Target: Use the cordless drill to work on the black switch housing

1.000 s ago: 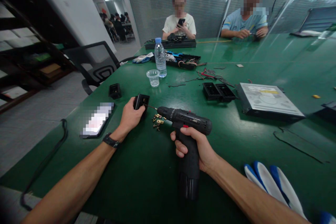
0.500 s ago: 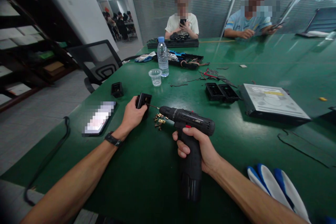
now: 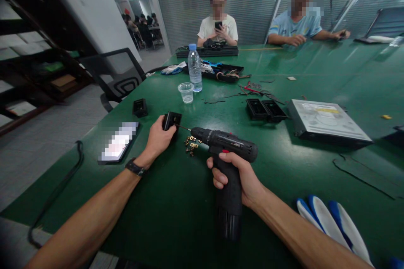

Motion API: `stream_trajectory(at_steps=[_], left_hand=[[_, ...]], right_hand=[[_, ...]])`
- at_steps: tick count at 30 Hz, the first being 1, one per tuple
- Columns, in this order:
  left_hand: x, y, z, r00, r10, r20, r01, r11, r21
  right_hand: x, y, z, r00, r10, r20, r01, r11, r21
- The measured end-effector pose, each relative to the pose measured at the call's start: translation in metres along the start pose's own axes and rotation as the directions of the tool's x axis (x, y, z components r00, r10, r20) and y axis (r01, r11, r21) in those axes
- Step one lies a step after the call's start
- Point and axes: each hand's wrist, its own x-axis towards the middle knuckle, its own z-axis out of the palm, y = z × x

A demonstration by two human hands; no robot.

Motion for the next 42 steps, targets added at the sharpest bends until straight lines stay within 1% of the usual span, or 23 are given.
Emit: stream_trajectory(at_steps=[9,19,32,42], left_hand=[[0.0004,-0.0018,0.0,1.0,0.006,0.005,-0.006,1.0,-0.002],[-0.0004,0.002,-0.0005,1.0,-0.01,0.004,0.01,1.0,-0.022],[0.0008,-0.0039,0.0015,1.0,0.003,0.003,-0.003,1.0,-0.022],[-0.0006,0.0002,-0.0004,1.0,-0.01,0.004,0.01,1.0,-0.029]], right_hand=[[-0.0001,0.0003,-0.001,1.0,0.007,0.008,-0.007,1.0,0.0],[0.0001,-0.0006,-0.0003,1.0,0.005,0.013,-0.005,1.0,-0.002],[0.0002,0.0005,0.0008,1.0,-0.002,0.013,0.002,1.0,-0.005],[-0.0007,0.0002,-0.0007,1.0,0.001,0.008,-0.001,1.0,-0.024]])
